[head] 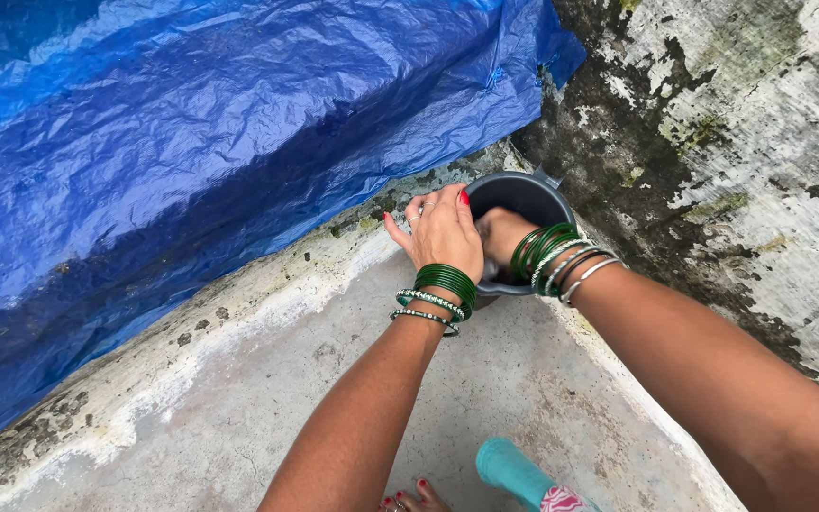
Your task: The person spreads a plastic sheet over concrete steps, rinses a cloth in a bucket of water, and wipes down a metal rod and a hammer with the cloth.
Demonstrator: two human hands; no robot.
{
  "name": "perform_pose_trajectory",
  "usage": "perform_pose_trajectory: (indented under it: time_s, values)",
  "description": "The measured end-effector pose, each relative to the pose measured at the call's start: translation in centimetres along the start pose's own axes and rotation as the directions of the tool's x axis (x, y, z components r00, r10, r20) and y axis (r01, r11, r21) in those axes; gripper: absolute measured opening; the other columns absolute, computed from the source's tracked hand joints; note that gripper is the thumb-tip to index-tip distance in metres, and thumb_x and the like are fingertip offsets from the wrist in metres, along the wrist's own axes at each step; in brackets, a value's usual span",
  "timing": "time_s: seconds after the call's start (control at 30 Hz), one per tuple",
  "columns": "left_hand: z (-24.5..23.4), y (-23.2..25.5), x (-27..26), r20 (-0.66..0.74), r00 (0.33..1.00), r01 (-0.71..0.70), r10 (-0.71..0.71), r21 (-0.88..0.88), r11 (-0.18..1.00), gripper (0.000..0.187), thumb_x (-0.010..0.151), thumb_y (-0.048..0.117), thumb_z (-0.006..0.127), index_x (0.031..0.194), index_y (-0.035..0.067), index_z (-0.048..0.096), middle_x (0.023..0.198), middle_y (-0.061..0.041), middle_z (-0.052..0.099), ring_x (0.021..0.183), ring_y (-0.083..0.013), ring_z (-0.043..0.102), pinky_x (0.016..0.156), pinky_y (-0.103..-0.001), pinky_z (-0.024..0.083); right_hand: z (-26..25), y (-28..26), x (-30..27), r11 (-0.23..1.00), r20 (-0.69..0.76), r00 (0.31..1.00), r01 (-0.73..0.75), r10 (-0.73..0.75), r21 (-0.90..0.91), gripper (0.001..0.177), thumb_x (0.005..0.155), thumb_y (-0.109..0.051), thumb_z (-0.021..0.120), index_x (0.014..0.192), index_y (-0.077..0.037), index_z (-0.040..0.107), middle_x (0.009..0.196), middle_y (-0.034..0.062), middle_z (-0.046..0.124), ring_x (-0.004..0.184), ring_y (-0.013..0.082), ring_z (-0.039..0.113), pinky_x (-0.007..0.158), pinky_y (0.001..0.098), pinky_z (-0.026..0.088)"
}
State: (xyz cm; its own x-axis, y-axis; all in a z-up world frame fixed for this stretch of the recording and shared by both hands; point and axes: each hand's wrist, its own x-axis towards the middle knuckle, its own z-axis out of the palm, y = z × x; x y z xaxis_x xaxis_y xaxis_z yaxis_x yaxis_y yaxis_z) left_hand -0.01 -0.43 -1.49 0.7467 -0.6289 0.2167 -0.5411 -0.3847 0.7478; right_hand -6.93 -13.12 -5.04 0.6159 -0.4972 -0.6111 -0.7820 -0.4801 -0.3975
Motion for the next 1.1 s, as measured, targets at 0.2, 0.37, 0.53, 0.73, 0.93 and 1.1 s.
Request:
perform_pose_trajectory:
  time_s: [0.2, 0.37, 0.53, 0.73, 0.93, 1.1]
  values:
    - [-0.1, 0.0, -0.3, -0.006, 0.999, -0.036, 0.036, 0.017, 0.999, 0.036, 0.098, 0.020, 0.048, 0.129, 0.018, 0.065, 0.129, -0.010, 0.065, 0.133, -0.0342, 0.047, 0.118, -0.066, 0.005, -1.3, -1.3, -2.7, 0.928, -0.282, 0.956, 0.030, 0.081, 0.371, 0.037, 0.100, -0.032, 0.059, 0.092, 0.001, 0.076, 0.078, 0.0151, 0.074, 0.069, 0.0239, 0.068, 0.068, 0.0354, 0.053]
    - [-0.2, -0.3, -0.6, -0.090, 0.982, -0.161, 0.163, 0.032, 0.986, 0.044, 0.095, 0.016, 0.050, 0.138, 0.015, 0.059, 0.135, -0.012, 0.060, 0.134, -0.0352, 0.046, 0.119, -0.064, 0.010, -1.9, -1.6, -5.5, 0.763, -0.253, 0.967, 0.187, -0.032, 0.618, 0.007, 0.089, -0.002, 0.074, 0.091, 0.003, 0.071, 0.077, 0.0096, 0.071, 0.069, 0.0214, 0.067, 0.060, 0.0328, 0.054]
    - [0.6, -0.5, -0.5, 0.013, 0.990, 0.143, -0.143, -0.008, 0.990, 0.034, 0.101, 0.032, 0.048, 0.127, 0.018, 0.065, 0.128, -0.012, 0.064, 0.132, -0.0342, 0.048, 0.117, -0.062, 0.016, -2.3, -2.3, -7.8, 0.537, -0.108, 0.992, 0.125, -0.063, 0.834, 0.032, 0.080, 0.005, 0.063, 0.105, -0.015, 0.065, 0.084, -0.0023, 0.072, 0.069, 0.0113, 0.075, 0.058, 0.0322, 0.065]
    - [1.3, -0.7, -0.2, -0.048, 0.998, 0.045, -0.047, -0.031, 0.999, 0.036, 0.100, 0.028, 0.046, 0.127, 0.017, 0.066, 0.125, -0.011, 0.067, 0.127, -0.0336, 0.053, 0.117, -0.064, 0.016, -1.8, -2.0, -6.4, 0.698, -0.231, 0.972, 0.196, -0.045, 0.689, 0.020, 0.094, -0.026, 0.068, 0.096, -0.006, 0.069, 0.070, 0.0007, 0.065, 0.051, 0.0093, 0.058, 0.042, 0.0259, 0.047]
    - [1.7, -0.9, 1.2, 0.036, 0.998, 0.055, -0.051, -0.120, 0.991, 0.031, 0.099, 0.032, 0.052, 0.115, 0.021, 0.075, 0.110, -0.009, 0.075, 0.124, -0.0285, 0.057, 0.119, -0.064, 0.011, -2.0, -2.1, -6.9, 0.713, -0.388, 0.922, 0.261, 0.017, 0.651, 0.057, 0.100, -0.056, 0.053, 0.070, -0.007, 0.054, 0.054, -0.0009, 0.048, 0.040, 0.0106, 0.042, 0.035, 0.0279, 0.031]
    - [1.7, 0.3, 3.1, 0.128, 0.992, 0.009, 0.009, -0.137, 0.991, 0.031, 0.099, 0.035, 0.051, 0.114, 0.025, 0.076, 0.111, -0.007, 0.076, 0.124, -0.0289, 0.056, 0.119, -0.065, 0.007, -2.5, -1.3, -6.4, 0.700, -0.444, 0.890, 0.256, 0.098, 0.667, 0.066, 0.100, -0.063, 0.043, 0.065, -0.008, 0.053, 0.054, -0.0015, 0.048, 0.041, 0.0104, 0.042, 0.037, 0.0282, 0.033]
